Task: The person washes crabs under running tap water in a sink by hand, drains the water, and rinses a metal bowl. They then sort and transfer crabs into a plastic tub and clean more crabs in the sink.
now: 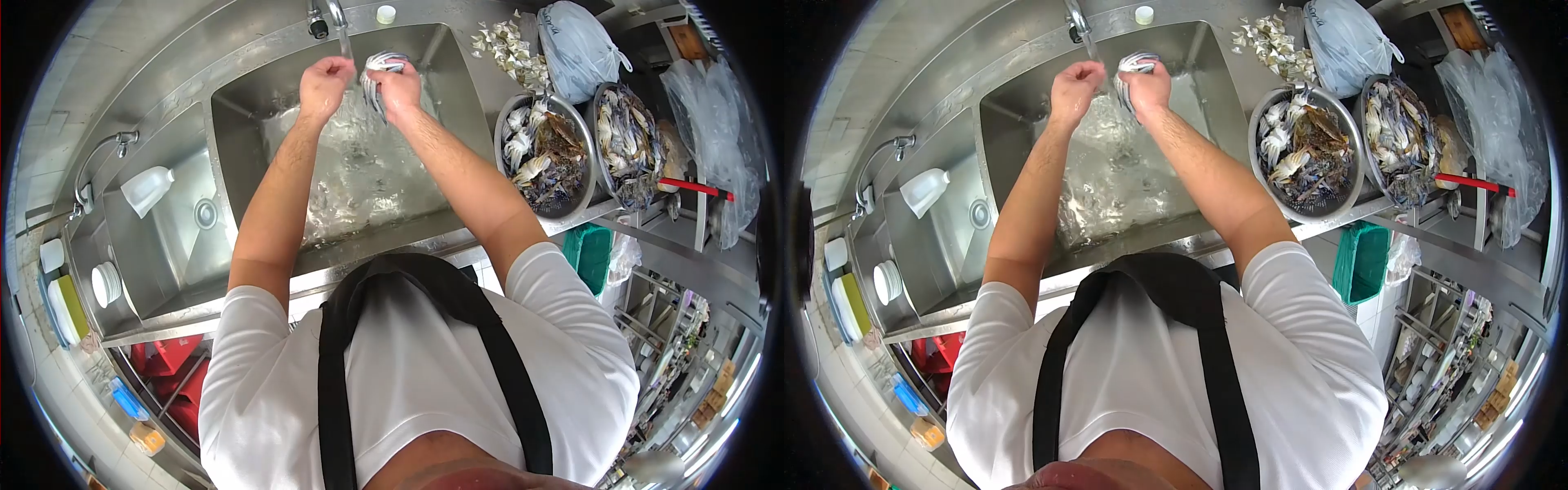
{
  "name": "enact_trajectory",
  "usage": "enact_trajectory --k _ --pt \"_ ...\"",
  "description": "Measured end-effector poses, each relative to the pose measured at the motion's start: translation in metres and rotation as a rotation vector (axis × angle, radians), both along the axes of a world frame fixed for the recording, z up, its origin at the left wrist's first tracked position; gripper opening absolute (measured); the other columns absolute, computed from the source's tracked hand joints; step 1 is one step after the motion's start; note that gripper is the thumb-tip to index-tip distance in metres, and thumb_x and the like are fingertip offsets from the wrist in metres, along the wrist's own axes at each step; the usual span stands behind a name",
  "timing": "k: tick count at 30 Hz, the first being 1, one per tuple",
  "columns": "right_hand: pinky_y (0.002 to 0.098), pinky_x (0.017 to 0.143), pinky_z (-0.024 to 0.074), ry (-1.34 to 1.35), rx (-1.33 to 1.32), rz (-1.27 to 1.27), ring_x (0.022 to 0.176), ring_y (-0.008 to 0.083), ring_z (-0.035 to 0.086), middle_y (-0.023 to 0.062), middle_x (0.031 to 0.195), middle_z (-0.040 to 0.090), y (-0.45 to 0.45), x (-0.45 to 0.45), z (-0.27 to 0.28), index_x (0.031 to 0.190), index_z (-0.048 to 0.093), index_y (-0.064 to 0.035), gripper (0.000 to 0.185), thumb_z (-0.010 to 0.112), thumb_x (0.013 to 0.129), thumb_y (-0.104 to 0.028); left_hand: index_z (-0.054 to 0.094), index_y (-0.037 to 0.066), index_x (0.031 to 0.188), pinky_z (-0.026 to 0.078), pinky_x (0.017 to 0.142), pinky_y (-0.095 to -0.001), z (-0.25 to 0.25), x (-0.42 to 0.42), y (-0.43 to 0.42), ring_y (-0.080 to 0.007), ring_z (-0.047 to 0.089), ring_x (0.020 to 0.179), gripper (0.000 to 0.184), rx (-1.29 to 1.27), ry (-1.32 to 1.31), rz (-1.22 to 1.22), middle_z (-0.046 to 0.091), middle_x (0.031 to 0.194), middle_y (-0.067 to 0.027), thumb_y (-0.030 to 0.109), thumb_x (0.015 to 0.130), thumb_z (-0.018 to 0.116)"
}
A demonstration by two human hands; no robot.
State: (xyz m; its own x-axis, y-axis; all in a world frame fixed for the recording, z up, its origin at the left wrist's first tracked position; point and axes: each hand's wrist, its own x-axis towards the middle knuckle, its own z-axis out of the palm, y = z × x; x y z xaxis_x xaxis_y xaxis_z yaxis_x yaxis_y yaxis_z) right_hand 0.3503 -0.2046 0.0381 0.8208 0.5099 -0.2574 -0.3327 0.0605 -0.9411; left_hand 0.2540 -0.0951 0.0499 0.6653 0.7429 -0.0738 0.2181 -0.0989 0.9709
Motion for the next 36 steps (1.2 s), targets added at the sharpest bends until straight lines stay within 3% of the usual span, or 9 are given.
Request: enact_trajectory --k 6,9,14,18,21,29,31,34,36 --pt "0.0346 0.078 0.0496 -0.14 -0.142 0.233 0.088 0.02 0.063 0.0107 0.097 0.068 0.012 -0.008 -0.026 0.102 0.065 0.0037 0.035 0.078 0.071 -0.006 0.07 0.0 0.098 0.045 0.059 -0.0229 0.041 0.039 -0.009 -0.0078 0.054 0.064 0.019 -0.221 -0.209 -0.148 0.063 0.077 -0.0004 0.017 0.088 0.069" --pt "0.0353 0.078 0.0493 0.042 -0.162 0.362 0.09 0.0208 0.063 0.0137 0.099 0.068 0.02 -0.014 -0.008 0.105 0.066 0.0046 0.042 0.081 0.071 -0.015 0.069 0.002 0.093 0.04 0.051 -0.0222 0.069 0.05 -0.002 -0.0054 0.048 0.056 0.027 -0.252 0.019 -0.05 0.061 0.071 0.0003 0.028 0.087 0.073" --pt "0.0358 0.082 0.0515 -0.65 -0.535 0.76 0.09 0.0234 0.064 0.015 0.104 0.068 0.032 -0.019 -0.038 0.114 0.061 0.0078 0.062 0.079 0.075 -0.038 0.067 0.003 0.092 0.042 0.053 -0.0227 0.057 0.071 0.012 -0.0072 0.051 0.058 0.026 -0.252 -0.071 -0.154 0.061 0.072 0.0009 0.028 0.087 0.073" --pt "0.0353 0.081 0.0528 -0.695 -0.333 0.661 0.093 0.0228 0.066 0.014 0.107 0.068 0.055 -0.012 -0.07 0.116 0.059 0.0074 0.061 0.075 0.079 -0.038 0.067 0.002 0.093 0.045 0.059 -0.0225 0.078 0.053 -0.009 -0.0087 0.055 0.065 0.021 -0.24 -0.031 -0.331 0.062 0.076 -0.0009 0.022 0.089 0.071" --pt "0.0334 0.108 0.0333 -0.918 -0.21 0.822 0.131 0.0217 0.038 0.0103 0.139 0.044 0.098 0.001 -0.118 0.137 0.043 -0.0123 0.044 0.047 0.094 -0.022 0.068 -0.002 0.096 0.048 0.063 -0.0224 0.072 0.032 -0.021 -0.0097 0.058 0.066 0.017 -0.23 -0.103 -0.246 0.066 0.078 -0.0041 0.013 0.09 0.07" --pt "0.0338 0.08 0.0537 -0.586 -0.58 0.763 0.1 0.0243 0.067 0.0129 0.108 0.07 0.082 0.011 -0.03 0.104 0.069 -0.0057 0.025 0.055 0.089 -0.02 0.067 -0.002 0.096 0.049 0.066 -0.0249 0.046 -0.032 -0.009 -0.012 0.06 0.068 0.017 -0.295 -0.234 0.079 0.066 0.079 -0.0057 0.015 0.092 0.067" --pt "0.0404 0.085 0.0513 -0.98 -0.486 0.625 0.096 0.032 0.066 0.017 0.1 0.069 0.061 -0.006 0.008 0.093 0.067 -0.0024 0.026 0.053 0.091 -0.024 0.067 -0.001 0.095 0.048 0.064 -0.0249 0.027 -0.054 -0.003 -0.0117 0.059 0.067 0.016 -0.324 -0.223 0.111 0.066 0.078 -0.005 0.015 0.091 0.067" --pt "0.0435 0.088 0.0498 -1.006 -0.586 0.656 0.103 0.0365 0.063 0.0185 0.106 0.068 0.064 0.0 0.004 0.099 0.068 -0.0053 0.027 0.056 0.09 -0.028 0.067 0.001 0.095 0.047 0.063 -0.0253 -0.004 -0.085 -0.004 -0.0112 0.058 0.067 0.015 -0.4 -0.137 0.156 0.065 0.078 -0.0036 0.016 0.092 0.066" --pt "0.0417 0.086 0.0516 -0.687 -0.663 0.557 0.099 0.0337 0.066 0.0174 0.101 0.069 0.059 -0.001 0.006 0.099 0.071 -0.009 0.026 0.06 0.085 -0.028 0.066 0.003 0.095 0.047 0.063 -0.0258 -0.021 -0.101 -0.009 -0.0111 0.058 0.068 0.014 -0.435 -0.068 0.164 0.064 0.079 -0.003 0.016 0.093 0.065"
